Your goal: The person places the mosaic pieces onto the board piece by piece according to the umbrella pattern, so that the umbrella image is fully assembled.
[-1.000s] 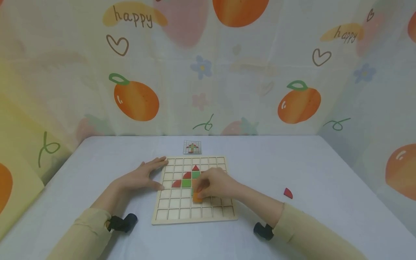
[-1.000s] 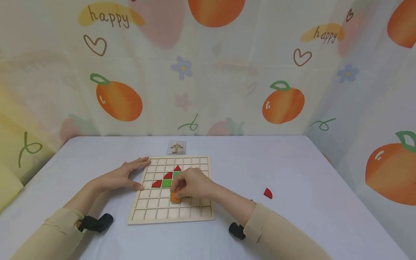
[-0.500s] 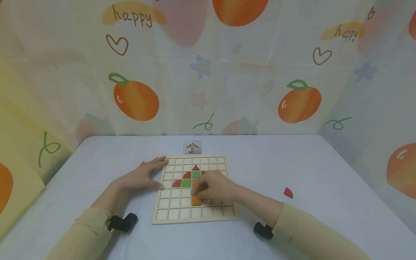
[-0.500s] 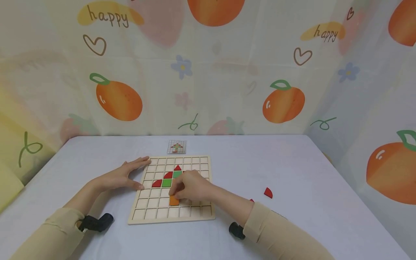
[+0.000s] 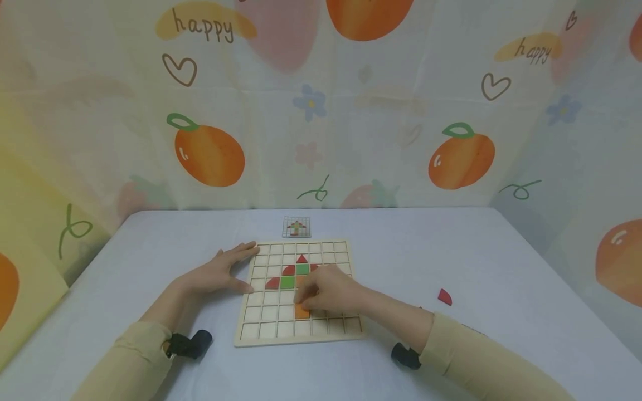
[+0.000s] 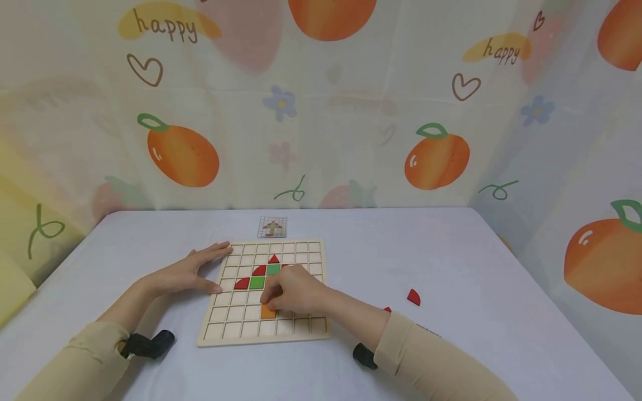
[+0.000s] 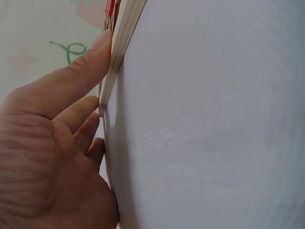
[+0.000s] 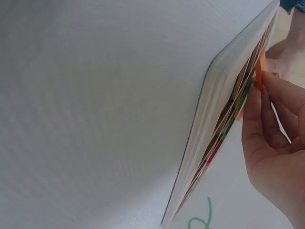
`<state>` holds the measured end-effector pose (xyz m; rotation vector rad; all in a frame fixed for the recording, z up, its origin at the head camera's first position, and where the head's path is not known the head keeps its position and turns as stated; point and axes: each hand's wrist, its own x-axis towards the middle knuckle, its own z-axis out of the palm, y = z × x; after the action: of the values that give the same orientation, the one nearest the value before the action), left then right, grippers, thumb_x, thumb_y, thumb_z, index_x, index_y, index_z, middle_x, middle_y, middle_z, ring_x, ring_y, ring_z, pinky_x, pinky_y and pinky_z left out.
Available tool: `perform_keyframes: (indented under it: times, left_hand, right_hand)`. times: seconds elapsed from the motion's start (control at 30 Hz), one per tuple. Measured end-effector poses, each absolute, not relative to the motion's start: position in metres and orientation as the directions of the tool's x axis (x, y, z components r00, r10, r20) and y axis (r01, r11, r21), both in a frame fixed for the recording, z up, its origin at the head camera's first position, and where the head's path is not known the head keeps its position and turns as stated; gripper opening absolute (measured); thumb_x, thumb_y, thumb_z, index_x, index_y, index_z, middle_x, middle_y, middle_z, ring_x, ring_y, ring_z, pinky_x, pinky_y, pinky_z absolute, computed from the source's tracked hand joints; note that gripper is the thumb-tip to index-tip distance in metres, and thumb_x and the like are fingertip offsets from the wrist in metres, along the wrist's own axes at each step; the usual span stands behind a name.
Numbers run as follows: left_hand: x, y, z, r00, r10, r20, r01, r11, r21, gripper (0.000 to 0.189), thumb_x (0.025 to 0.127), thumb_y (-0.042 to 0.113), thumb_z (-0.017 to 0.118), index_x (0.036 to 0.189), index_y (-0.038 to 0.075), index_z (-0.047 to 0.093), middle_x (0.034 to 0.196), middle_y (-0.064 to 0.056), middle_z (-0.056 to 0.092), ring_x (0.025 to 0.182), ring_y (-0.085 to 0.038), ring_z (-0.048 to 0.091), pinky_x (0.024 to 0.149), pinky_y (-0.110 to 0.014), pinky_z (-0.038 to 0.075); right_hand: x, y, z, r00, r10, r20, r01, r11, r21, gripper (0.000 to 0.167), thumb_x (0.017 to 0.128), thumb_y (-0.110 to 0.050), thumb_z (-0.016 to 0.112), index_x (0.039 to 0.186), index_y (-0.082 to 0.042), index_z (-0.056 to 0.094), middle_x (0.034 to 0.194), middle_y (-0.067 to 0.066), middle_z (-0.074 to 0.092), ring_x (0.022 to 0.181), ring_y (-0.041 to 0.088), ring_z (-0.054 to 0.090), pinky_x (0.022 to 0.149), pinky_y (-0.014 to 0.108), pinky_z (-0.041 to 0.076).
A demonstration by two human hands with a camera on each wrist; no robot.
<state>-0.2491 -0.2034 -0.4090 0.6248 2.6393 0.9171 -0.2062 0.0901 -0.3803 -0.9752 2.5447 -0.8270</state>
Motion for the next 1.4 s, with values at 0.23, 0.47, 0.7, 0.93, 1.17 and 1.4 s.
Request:
perform_keyframes:
  times: [0.23,0.47,0.7,0.93,1.17,1.4]
  left_hand:
    - [-0.248,-0.205,-0.41,-0.869,0.482,-0.11,0.311,0.707,0.635,0.096,0.075,0.035,0.08,0.154,0.006,0.033,0.166,-0.02,0.017,0.153,-0.046,0.008,0.117,-0.073,-0.008]
    - [-0.248,-0.206,-0.411,-0.868,0.486,-0.101,0.32,0.703,0.635,0.095,0.076,0.035,0.08,0.153,0.006,0.033,0.165,-0.02,0.018,0.153,-0.047,0.009,0.117,-0.073,-0.007]
    - [-0.246,-0.206,-0.411,-0.868,0.485,-0.105,0.311,0.697,0.647,0.096,0.075,0.035,0.08,0.154,0.006,0.032,0.166,-0.02,0.017,0.153,-0.046,0.008,0.118,-0.072,-0.008]
    - [-0.247,-0.204,-0.409,-0.865,0.488,-0.114,0.311,0.701,0.641,0.096,0.076,0.037,0.079,0.154,0.006,0.031,0.166,-0.019,0.016,0.153,-0.046,0.008,0.118,-0.071,-0.008]
    - [-0.248,-0.203,-0.407,-0.865,0.488,-0.115,0.315,0.707,0.633,0.097,0.076,0.037,0.08,0.154,0.005,0.032,0.166,-0.02,0.017,0.153,-0.046,0.008,0.118,-0.072,-0.007]
    - [-0.247,-0.203,-0.407,-0.868,0.483,-0.117,0.308,0.708,0.635,0.097,0.076,0.037,0.08,0.154,0.005,0.032,0.166,-0.02,0.016,0.153,-0.047,0.007,0.118,-0.072,-0.008]
  right_hand:
    - [-0.205,0.09,-0.38,-0.73,-0.681,-0.057,-0.516,0.604,-0.607,0.01,0.087,-0.014,0.074,0.095,-0.018,0.08,0.087,-0.009,0.077,0.081,-0.002,0.064,0.077,0.015,0.052]
    - [-0.209,0.092,-0.378,-0.742,-0.669,-0.04,-0.519,0.611,-0.598,0.008,0.088,-0.016,0.073,0.091,-0.02,0.079,0.086,-0.011,0.075,0.08,-0.002,0.062,0.077,0.015,0.052]
    - [-0.215,0.112,-0.366,-0.791,-0.61,-0.048,-0.461,0.647,-0.607,0.012,0.089,-0.015,0.071,0.099,-0.018,0.078,0.095,-0.009,0.076,0.086,0.004,0.064,0.081,0.022,0.055]
    - [-0.224,0.151,-0.359,-0.864,-0.502,-0.042,-0.372,0.691,-0.62,0.014,0.088,-0.014,0.071,0.102,-0.015,0.077,0.097,-0.004,0.076,0.088,0.011,0.063,0.077,0.025,0.055]
    - [-0.229,0.201,-0.361,-0.902,-0.43,-0.034,-0.327,0.735,-0.594,0.018,0.088,-0.014,0.071,0.105,-0.014,0.076,0.097,-0.003,0.075,0.089,0.012,0.064,0.078,0.025,0.055]
    - [-0.231,0.25,-0.365,-0.924,-0.378,-0.06,-0.275,0.765,-0.583,0.02,0.089,-0.015,0.071,0.108,-0.012,0.074,0.1,0.001,0.075,0.092,0.014,0.066,0.081,0.027,0.056]
